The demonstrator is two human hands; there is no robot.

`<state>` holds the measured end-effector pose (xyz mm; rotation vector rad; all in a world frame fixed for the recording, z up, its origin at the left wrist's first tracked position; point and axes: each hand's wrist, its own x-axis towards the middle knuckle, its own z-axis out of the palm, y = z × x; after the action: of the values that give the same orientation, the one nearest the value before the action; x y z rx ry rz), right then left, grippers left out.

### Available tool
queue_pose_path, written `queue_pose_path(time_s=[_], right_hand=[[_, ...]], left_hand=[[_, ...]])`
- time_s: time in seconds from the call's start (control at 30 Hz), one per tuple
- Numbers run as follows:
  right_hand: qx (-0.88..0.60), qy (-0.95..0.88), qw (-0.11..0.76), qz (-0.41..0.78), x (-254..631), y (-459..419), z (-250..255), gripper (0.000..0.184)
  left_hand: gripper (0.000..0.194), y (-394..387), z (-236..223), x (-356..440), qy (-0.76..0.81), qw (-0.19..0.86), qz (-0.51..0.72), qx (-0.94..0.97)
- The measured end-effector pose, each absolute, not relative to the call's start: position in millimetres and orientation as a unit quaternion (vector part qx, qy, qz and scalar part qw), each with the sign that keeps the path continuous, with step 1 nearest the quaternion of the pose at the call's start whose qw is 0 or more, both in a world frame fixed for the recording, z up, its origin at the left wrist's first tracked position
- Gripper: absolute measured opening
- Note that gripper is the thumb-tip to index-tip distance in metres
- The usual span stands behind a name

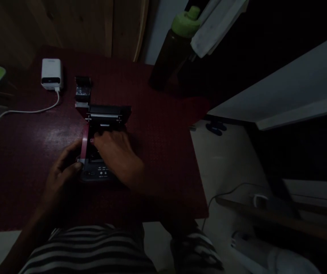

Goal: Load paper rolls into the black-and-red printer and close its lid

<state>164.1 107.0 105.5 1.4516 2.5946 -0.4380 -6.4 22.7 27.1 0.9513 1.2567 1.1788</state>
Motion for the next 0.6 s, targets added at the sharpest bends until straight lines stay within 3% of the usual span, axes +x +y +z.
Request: queue_pose_path(time_s=[0.17, 0.33, 0.4, 0.5, 0.6], right_hand=[[0.478, 0.86, 0.104, -0.149, 166, 114, 109, 0.029], [0.487, 0.868, 0.031, -0.094, 172, 101, 114, 0.02], [0.486, 0.871, -0.044, -0.054, 180, 89, 114, 0.016], [0.47, 0.847, -0.248, -0.03, 206, 69, 113, 0.012], [0.534, 0.747, -0.391, -0.065, 244, 53, 106, 0.025]], left_hand=[[0.06, 24, 25, -8, 0.531, 0.56, 0.494, 0.4], [0.058, 25, 27, -10, 0.525, 0.559, 0.495, 0.408], [0.058, 25, 27, -10, 0.529, 0.554, 0.494, 0.41], [0.059, 25, 28, -9, 0.53, 0.56, 0.494, 0.401], [0.062, 24, 27, -9, 0.535, 0.567, 0.49, 0.389]])
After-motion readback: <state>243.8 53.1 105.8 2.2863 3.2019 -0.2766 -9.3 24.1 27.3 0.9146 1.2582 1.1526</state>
